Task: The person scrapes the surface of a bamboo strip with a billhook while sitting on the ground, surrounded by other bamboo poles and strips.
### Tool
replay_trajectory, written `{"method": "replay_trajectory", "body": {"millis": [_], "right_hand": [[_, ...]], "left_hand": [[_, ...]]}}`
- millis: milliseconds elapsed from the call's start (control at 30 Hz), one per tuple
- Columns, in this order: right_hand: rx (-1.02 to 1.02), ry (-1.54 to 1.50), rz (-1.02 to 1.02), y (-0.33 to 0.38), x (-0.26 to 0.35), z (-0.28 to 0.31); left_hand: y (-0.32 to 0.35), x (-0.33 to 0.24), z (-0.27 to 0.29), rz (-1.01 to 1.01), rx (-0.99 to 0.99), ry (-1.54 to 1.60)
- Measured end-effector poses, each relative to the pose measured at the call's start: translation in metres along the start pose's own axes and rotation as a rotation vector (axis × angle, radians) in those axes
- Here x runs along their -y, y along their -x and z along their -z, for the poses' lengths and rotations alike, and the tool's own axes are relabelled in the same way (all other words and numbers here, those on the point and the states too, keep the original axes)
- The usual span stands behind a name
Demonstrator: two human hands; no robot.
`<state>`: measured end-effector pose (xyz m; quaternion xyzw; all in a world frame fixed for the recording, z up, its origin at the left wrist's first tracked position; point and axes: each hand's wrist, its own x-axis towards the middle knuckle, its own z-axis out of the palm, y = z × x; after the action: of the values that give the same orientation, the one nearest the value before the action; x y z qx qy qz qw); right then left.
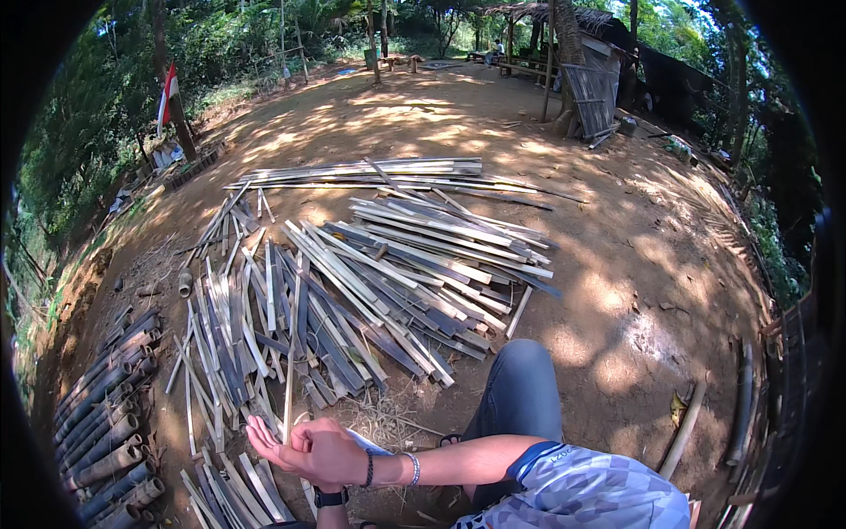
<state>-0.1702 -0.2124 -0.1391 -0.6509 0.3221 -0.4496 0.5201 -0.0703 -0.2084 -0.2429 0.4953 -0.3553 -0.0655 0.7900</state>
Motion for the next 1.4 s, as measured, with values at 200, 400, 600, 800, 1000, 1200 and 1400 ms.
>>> {"method": "replay_trajectory", "body": {"millis": [200,400,600,800,1000,1200,1400], "right_hand": [[0.533,0.167,0.043,0.021,0.006,-0.036],[0.140,0.240,-0.179,-0.001,-0.087,0.039],[0.821,1.069,-0.613,0.065,-0.299,0.068],[1.034,1.193,-0.625,0.121,-0.326,0.050],[0.994,1.195,-0.656,0.127,-0.321,0.053],[0.905,1.230,-0.533,0.153,-0.360,0.059],[0.796,1.056,-0.766,0.128,-0.318,0.037]], "left_hand": [[-0.020,-0.040,0.025,-0.142,-0.085,-0.185],[-0.071,-0.044,0.084,0.001,-0.353,0.089],[-0.108,-0.059,0.175,0.228,-0.651,0.305],[-0.110,-0.066,0.178,0.242,-0.801,0.401],[-0.106,-0.061,0.172,0.140,-0.597,0.183],[-0.107,-0.069,0.144,0.055,-0.513,0.235],[-0.114,-0.118,0.137,-0.200,-0.483,0.305]]}}
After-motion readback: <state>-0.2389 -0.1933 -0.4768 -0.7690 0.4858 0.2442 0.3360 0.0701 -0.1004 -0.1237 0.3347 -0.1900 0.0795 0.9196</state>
